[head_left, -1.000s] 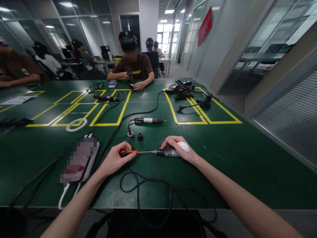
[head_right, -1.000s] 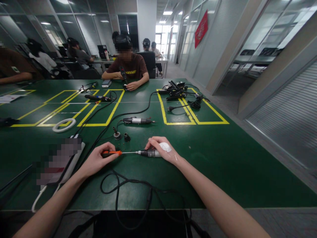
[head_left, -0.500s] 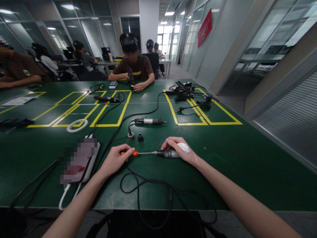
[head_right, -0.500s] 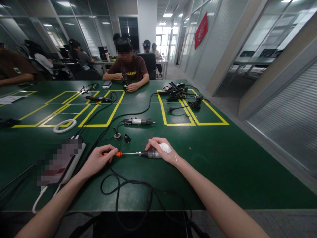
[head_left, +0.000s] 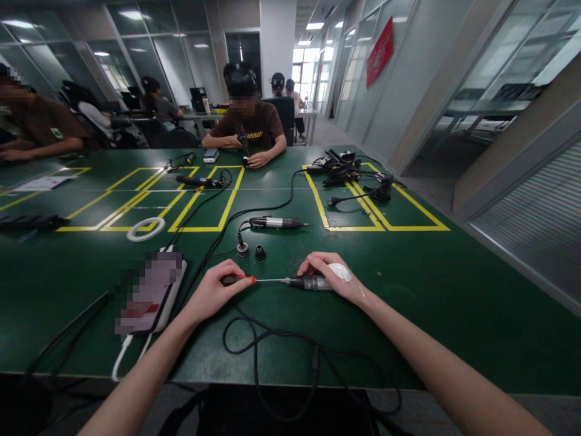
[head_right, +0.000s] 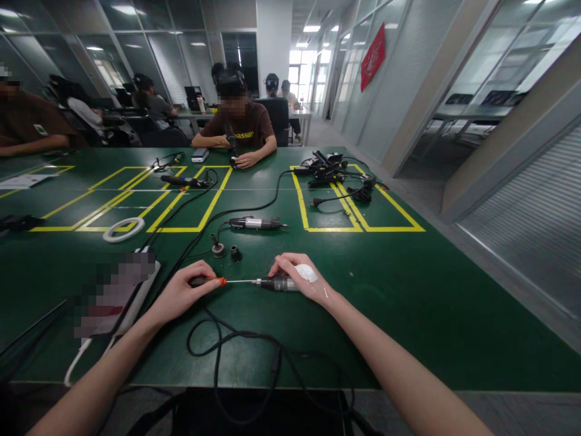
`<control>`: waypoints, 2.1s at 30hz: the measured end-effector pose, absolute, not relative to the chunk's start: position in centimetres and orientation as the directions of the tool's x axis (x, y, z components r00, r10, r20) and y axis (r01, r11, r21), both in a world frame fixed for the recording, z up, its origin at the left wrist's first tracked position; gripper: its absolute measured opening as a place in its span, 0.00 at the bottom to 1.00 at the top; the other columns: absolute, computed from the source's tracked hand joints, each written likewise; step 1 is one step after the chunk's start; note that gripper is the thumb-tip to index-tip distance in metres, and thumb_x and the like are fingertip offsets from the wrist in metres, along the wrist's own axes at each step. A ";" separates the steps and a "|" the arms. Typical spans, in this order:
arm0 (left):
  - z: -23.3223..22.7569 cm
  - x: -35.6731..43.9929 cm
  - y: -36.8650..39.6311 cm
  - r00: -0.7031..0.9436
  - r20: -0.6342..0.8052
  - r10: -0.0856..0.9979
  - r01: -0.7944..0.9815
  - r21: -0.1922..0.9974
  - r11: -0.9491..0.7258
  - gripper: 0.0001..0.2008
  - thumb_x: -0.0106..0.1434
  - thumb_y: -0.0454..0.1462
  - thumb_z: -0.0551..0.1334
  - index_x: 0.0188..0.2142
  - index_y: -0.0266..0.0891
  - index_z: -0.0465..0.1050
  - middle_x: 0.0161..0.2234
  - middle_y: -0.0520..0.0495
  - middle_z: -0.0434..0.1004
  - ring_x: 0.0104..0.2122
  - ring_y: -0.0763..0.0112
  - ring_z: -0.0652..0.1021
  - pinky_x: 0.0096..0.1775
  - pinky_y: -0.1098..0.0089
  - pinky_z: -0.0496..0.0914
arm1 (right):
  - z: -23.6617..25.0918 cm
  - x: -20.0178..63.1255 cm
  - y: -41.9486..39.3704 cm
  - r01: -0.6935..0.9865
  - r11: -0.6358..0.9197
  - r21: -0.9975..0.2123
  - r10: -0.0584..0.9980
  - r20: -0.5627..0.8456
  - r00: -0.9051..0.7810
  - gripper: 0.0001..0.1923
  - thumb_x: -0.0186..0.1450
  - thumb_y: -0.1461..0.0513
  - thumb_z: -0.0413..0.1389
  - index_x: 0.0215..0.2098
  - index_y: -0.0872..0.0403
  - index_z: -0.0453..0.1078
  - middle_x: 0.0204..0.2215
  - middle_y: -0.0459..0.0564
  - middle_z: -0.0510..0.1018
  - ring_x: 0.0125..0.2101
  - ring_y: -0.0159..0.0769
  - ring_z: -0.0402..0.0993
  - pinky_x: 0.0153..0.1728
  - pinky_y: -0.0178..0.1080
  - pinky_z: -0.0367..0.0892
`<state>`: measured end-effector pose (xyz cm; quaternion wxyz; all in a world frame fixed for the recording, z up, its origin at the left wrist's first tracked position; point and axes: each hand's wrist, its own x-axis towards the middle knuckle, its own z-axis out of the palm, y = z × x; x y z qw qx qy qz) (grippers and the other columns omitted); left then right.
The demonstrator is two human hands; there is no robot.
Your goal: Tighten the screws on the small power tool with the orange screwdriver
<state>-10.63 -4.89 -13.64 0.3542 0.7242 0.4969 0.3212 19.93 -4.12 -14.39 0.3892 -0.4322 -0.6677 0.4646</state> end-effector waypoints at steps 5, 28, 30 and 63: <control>-13.7 -10.3 -5.0 0.284 0.059 0.957 0.482 0.854 -0.196 0.17 0.62 0.50 0.66 0.34 0.38 0.81 0.33 0.47 0.83 0.34 0.67 0.79 0.39 0.70 0.71 | -14.3 20.0 -4.2 0.217 0.194 -0.957 0.938 0.117 -0.325 0.30 0.70 0.40 0.53 0.29 0.54 0.80 0.31 0.54 0.85 0.36 0.43 0.79 0.43 0.43 0.71; -13.4 -10.2 -5.1 0.248 0.060 0.967 0.397 0.904 -0.158 0.15 0.60 0.47 0.67 0.36 0.38 0.74 0.29 0.51 0.76 0.31 0.71 0.76 0.38 0.71 0.71 | -14.4 20.0 -4.0 0.211 0.179 -0.961 0.939 0.102 -0.330 0.31 0.69 0.38 0.54 0.29 0.54 0.80 0.32 0.54 0.85 0.34 0.41 0.78 0.40 0.41 0.72; -13.5 -10.1 -5.0 0.248 0.056 0.967 0.421 0.893 -0.160 0.15 0.62 0.48 0.65 0.34 0.38 0.75 0.27 0.51 0.76 0.30 0.71 0.75 0.37 0.71 0.70 | -14.5 20.0 -4.0 0.210 0.181 -0.961 0.939 0.105 -0.326 0.32 0.69 0.38 0.53 0.29 0.54 0.80 0.31 0.54 0.85 0.34 0.41 0.78 0.39 0.41 0.72; -12.9 -10.8 -5.0 0.292 0.027 0.956 0.438 0.885 -0.159 0.15 0.54 0.42 0.68 0.40 0.38 0.74 0.36 0.50 0.77 0.35 0.69 0.77 0.42 0.70 0.71 | -14.1 19.9 -4.3 0.206 0.175 -0.963 0.939 0.100 -0.329 0.30 0.70 0.39 0.54 0.29 0.54 0.79 0.32 0.55 0.84 0.37 0.43 0.79 0.44 0.43 0.71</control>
